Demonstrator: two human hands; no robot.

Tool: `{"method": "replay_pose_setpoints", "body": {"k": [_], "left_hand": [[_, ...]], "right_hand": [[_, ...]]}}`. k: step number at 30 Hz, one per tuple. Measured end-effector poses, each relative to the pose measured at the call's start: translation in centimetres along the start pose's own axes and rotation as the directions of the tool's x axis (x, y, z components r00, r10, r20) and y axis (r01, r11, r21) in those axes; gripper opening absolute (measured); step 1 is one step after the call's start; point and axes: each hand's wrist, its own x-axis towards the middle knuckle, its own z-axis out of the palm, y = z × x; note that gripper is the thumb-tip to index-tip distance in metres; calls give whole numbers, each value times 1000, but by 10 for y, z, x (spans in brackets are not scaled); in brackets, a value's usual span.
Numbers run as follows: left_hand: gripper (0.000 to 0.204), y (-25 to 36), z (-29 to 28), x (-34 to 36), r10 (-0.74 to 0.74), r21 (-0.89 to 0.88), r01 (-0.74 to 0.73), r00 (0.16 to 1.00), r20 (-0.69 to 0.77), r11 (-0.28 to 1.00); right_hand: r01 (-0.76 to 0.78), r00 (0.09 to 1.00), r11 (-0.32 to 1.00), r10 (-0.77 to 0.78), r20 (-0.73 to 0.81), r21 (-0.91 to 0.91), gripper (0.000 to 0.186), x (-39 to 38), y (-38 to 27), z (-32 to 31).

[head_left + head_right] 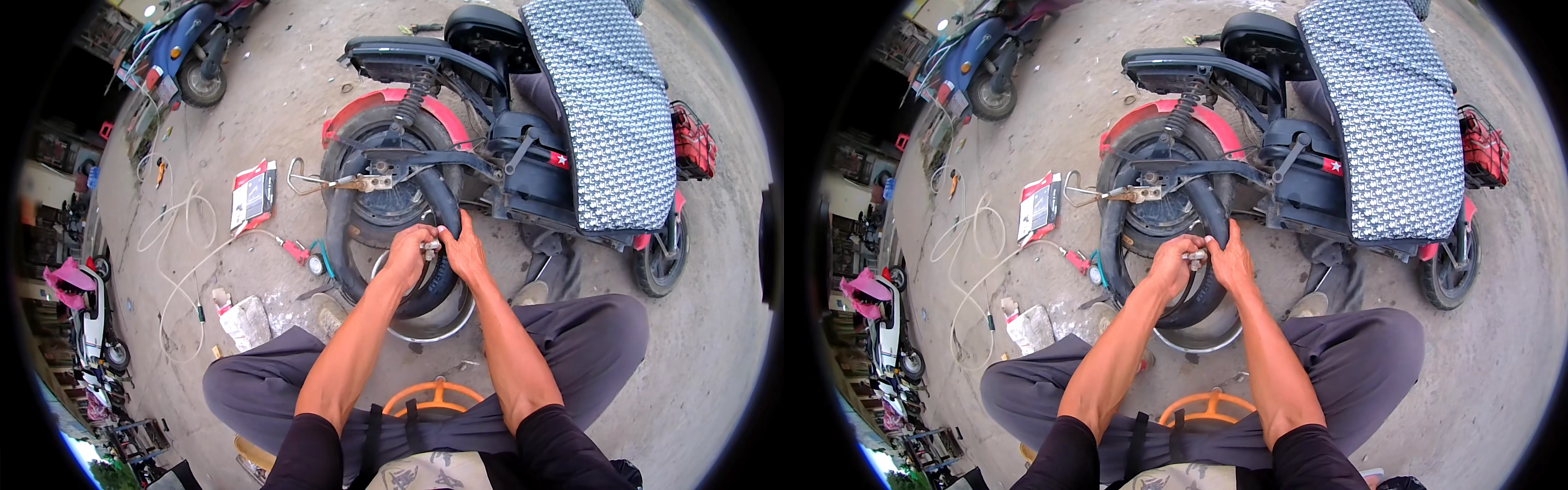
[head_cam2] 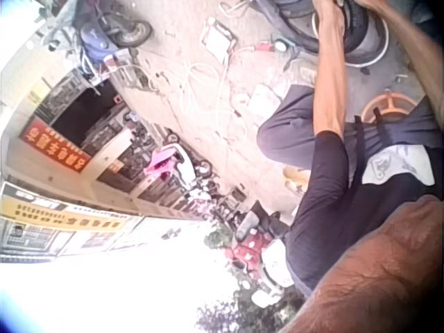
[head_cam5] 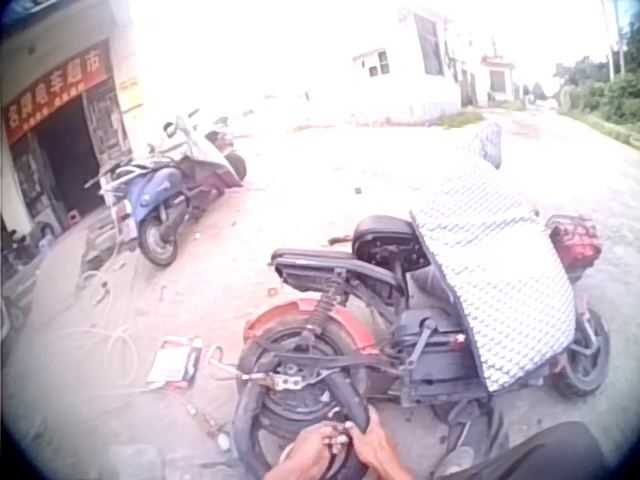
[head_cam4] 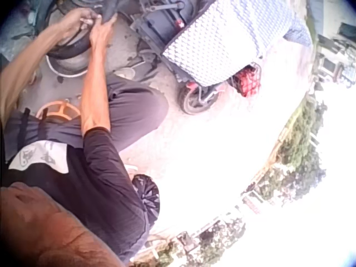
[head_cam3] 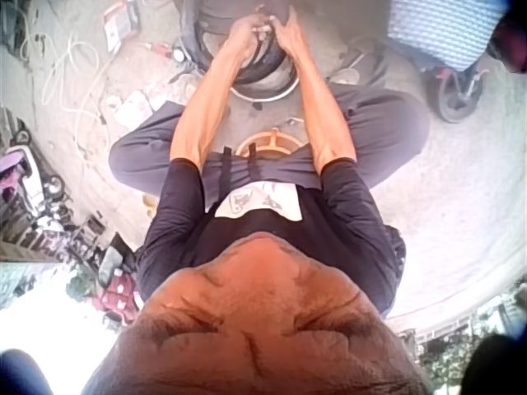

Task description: The person rotates and handles an inner tube in a basin of water to locate a leak, then wipes the surface with a cloth and applies a patch to the tube.

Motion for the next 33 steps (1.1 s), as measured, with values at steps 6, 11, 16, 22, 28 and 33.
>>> {"method": "replay_pose_setpoints", "body": {"k": [6, 11, 16, 22, 28, 33], "left_hand": [[23, 97, 14, -57, -279, 593, 196, 959, 51, 781], [42, 149, -48, -63, -115, 931, 112, 990, -76, 347], [69, 110, -139, -61, 351, 943, 326, 877, -328, 68], [53, 74, -137, -43, 387, 920, 199, 862, -329, 338], [32, 87, -128, -16, 428, 904, 116, 851, -304, 411], [37, 111, -112, 3, 491, 895, -41, 847, -205, 444]], "right_hand": [[-33, 999, 999, 33, 24, -30, 77, 1, -9, -2], [17, 992, 999, -24, -124, -50, 76, 17, -5, 3], [76, 978, 990, -98, -182, -123, 71, 38, -15, 11], [61, 973, 966, -114, -199, -251, 54, 58, -30, -2], [82, 942, 963, -159, -297, -258, 38, 70, -30, -14], [14, 921, 985, -80, -382, -172, 33, 64, -13, -12]]}}
